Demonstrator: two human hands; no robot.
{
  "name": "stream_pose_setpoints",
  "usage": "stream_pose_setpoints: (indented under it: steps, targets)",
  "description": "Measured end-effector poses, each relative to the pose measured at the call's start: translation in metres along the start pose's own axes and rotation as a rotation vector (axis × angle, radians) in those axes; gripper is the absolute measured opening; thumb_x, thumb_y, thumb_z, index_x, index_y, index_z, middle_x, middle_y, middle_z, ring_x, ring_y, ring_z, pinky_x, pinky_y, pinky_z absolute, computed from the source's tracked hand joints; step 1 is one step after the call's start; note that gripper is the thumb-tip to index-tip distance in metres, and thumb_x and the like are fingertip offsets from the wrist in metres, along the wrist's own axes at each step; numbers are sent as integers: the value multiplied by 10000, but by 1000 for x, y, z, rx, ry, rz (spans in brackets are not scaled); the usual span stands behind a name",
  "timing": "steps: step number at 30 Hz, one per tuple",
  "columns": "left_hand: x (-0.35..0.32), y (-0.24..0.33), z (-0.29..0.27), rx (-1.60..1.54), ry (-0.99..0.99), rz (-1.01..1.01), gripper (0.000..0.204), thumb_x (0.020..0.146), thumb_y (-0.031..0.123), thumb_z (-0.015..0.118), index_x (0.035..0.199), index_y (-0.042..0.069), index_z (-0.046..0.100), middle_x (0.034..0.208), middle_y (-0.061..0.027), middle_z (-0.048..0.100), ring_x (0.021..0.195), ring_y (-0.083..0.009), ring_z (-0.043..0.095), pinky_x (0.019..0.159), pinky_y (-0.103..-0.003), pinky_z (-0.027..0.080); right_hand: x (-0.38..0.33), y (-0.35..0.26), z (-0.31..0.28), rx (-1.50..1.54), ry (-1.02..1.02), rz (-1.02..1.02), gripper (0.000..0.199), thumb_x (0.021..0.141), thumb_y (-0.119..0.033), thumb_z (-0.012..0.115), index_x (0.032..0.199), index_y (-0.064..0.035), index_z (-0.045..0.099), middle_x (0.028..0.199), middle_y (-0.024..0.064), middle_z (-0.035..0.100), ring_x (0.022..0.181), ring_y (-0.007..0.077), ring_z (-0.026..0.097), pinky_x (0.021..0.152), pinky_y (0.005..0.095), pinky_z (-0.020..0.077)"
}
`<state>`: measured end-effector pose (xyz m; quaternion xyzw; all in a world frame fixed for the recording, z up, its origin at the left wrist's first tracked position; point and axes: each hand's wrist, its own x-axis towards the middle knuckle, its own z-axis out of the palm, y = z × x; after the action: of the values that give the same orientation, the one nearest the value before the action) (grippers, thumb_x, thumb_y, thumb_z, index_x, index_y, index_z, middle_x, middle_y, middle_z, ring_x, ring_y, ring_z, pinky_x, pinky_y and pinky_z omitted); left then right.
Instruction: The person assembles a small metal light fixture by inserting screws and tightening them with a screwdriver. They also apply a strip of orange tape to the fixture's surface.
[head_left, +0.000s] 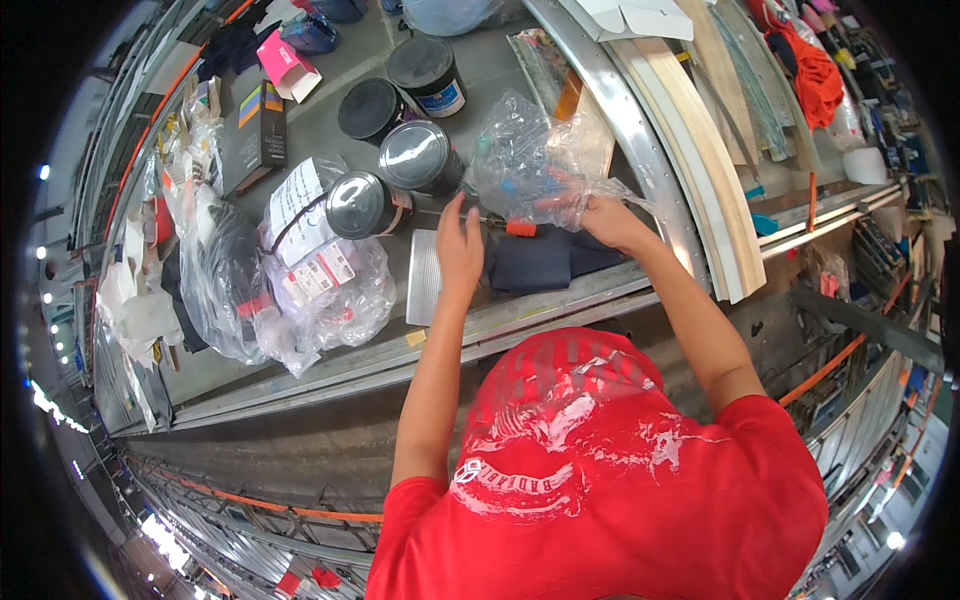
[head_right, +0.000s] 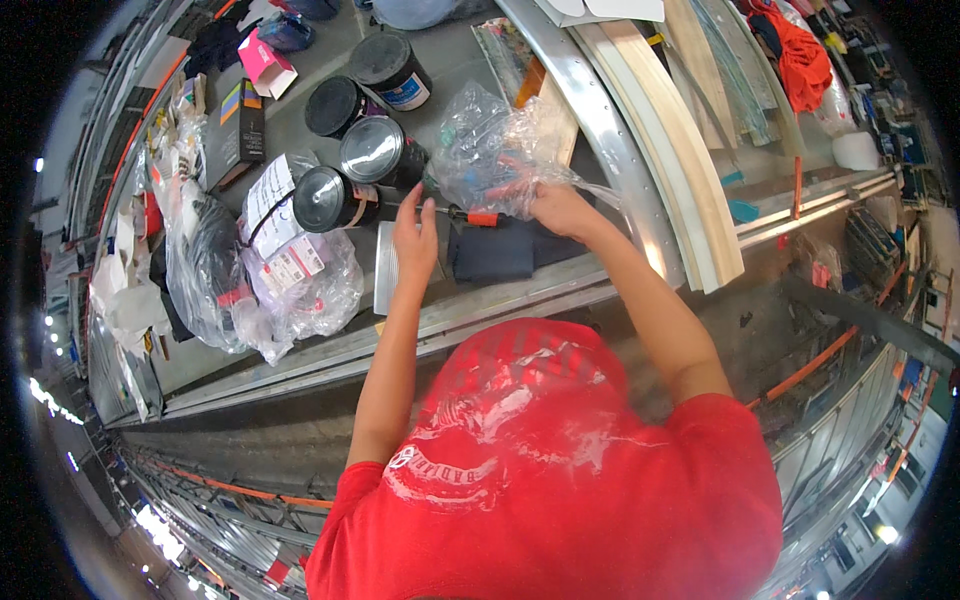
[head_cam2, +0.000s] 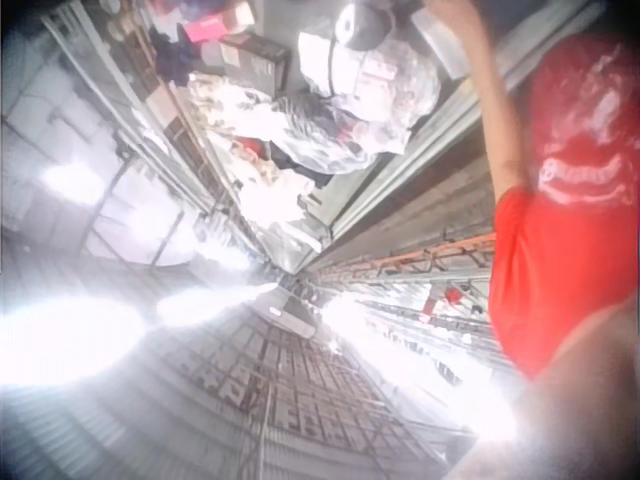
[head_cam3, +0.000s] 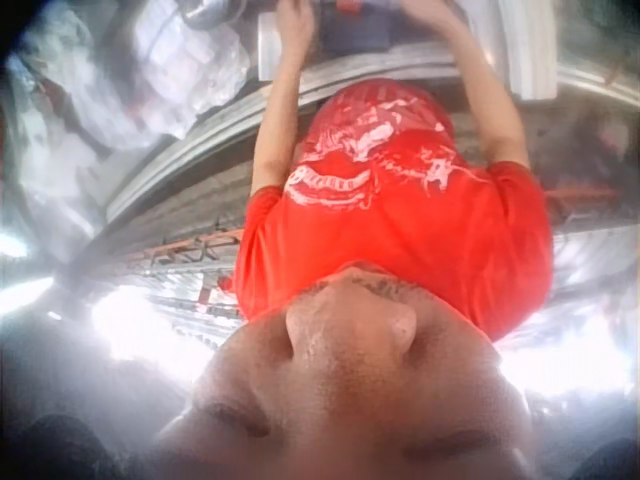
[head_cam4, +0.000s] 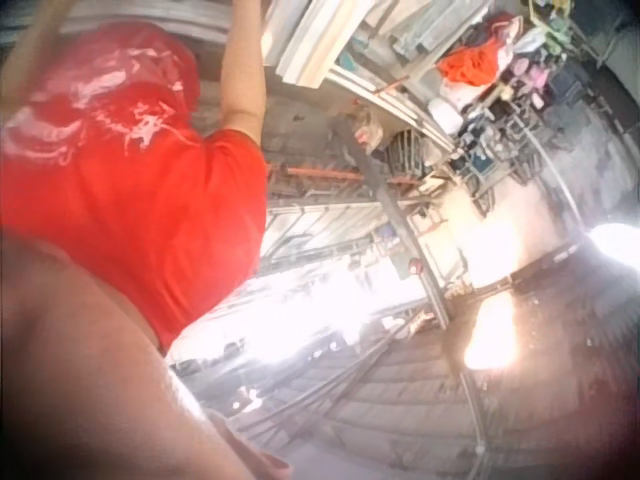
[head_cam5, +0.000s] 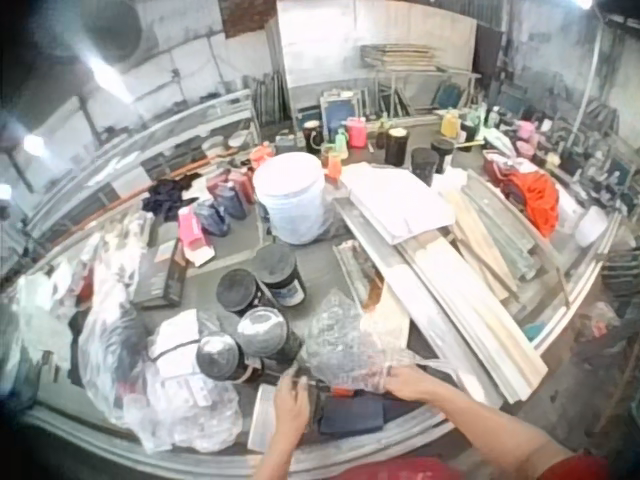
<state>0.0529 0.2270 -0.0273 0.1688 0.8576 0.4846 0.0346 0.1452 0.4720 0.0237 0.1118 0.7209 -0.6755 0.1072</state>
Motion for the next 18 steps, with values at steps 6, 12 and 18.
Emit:
stream_pose_setpoints:
  steps: [6, 12, 18]
  targets:
    - [41, -37, 55, 52, -7, -205, 435, 966, 248, 543, 1306, -24, 552, 1221, -268, 594, 1180, -422, 528, 1022, -465, 394, 35, 37, -3, 31, -41, 67, 368, 946, -199, 594, 1297, -89, 587, 1282, 94, 594, 1217, 269, 552, 1023, 390, 449]
    - [31, -35, 55, 243, 70, -7, 277, 912, 176, 556, 1064, -33, 655, 1132, -220, 615, 1058, -377, 537, 988, -455, 392, 76, 73, 29, 2, -40, -343, 264, 923, -107, 565, 1177, -101, 638, 1152, 154, 649, 992, 316, 666, 892, 403, 534]
    - [34, -31, 51, -570, 50, -418, 179, 881, 112, 536, 895, -45, 621, 924, -100, 611, 873, -184, 556, 835, -323, 431, 91, 75, 40, -513, 362, 3, 277, 869, -220, 647, 1132, -138, 676, 1072, 143, 700, 1012, 355, 661, 894, 421, 527]
